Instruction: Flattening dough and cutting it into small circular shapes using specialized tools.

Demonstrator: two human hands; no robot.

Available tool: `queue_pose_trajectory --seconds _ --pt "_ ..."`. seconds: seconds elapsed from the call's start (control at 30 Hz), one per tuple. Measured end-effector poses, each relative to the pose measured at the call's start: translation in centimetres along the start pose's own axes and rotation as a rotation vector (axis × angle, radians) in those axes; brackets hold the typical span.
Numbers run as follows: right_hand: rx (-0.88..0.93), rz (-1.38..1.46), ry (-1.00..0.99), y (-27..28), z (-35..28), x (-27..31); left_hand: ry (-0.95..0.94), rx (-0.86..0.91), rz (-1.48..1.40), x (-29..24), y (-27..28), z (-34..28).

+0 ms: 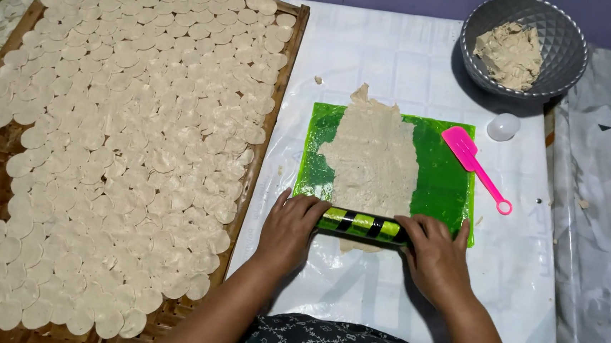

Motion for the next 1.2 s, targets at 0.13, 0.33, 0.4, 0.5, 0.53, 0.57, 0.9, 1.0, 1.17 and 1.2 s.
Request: queue_pose_trajectory --seconds 0.13,0.33,0.4,0.5,0.53,0.57,0.9,1.0,1.17,1.2 --pt "-0.083 0.045 0.007 0.8 2.8 -0.4 -0.018 -0.092 0.014 0.7 0.6 2.7" --pt "-0.179 -0.023 -0.018 -3.9 7.6 -2.7 0.054 -0.053 0.064 3.5 -3.0 6.7" --pt "-0.257 0.015 0.031 -4.1 8.9 -2.5 -0.027 -0.059 0.123 3.6 -3.5 7.5" --pt "-0.129 -0.127 -0.069 -2.9 11.4 -2.7 0.108 0.120 0.192 4.1 -3.8 10.1" --pt "-0.133 -0.127 -0.067 -2.8 11.6 -2.7 0.109 0.117 0.193 4.2 -3.9 10.3" --pt "-0.095 -0.134 -0.074 -2.7 11.9 -2.8 0.116 0.111 0.207 4.2 -3.8 10.6" --pt "-0.275 -0.013 -0.006 -3.0 5.0 -2.4 0.065 -0.030 -0.052 2.1 -3.4 2.1" --pt "-0.320 0.103 -0.275 -3.8 4.0 -5.0 0.057 -0.024 -0.019 0.5 -5.0 -1.5" --pt "-0.320 0.094 -0.408 -3.3 5.4 -9.9 -0.184 -0.022 -0.185 -2.7 -4.7 -3.8" --pt "-0.408 0.094 -0.371 -3.2 5.7 -11.3 -0.230 -0.009 -0.247 -3.2 -4.6 -4.2"
Point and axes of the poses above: each hand's wrist, its own z-axis towards the middle knuckle, its own y-axis out of the back of the hand, x = y × z, the point moved 4 cm from there along z, towards the middle knuckle, and after that the axes turned 2 degrees about x, right-handed, at the moved point
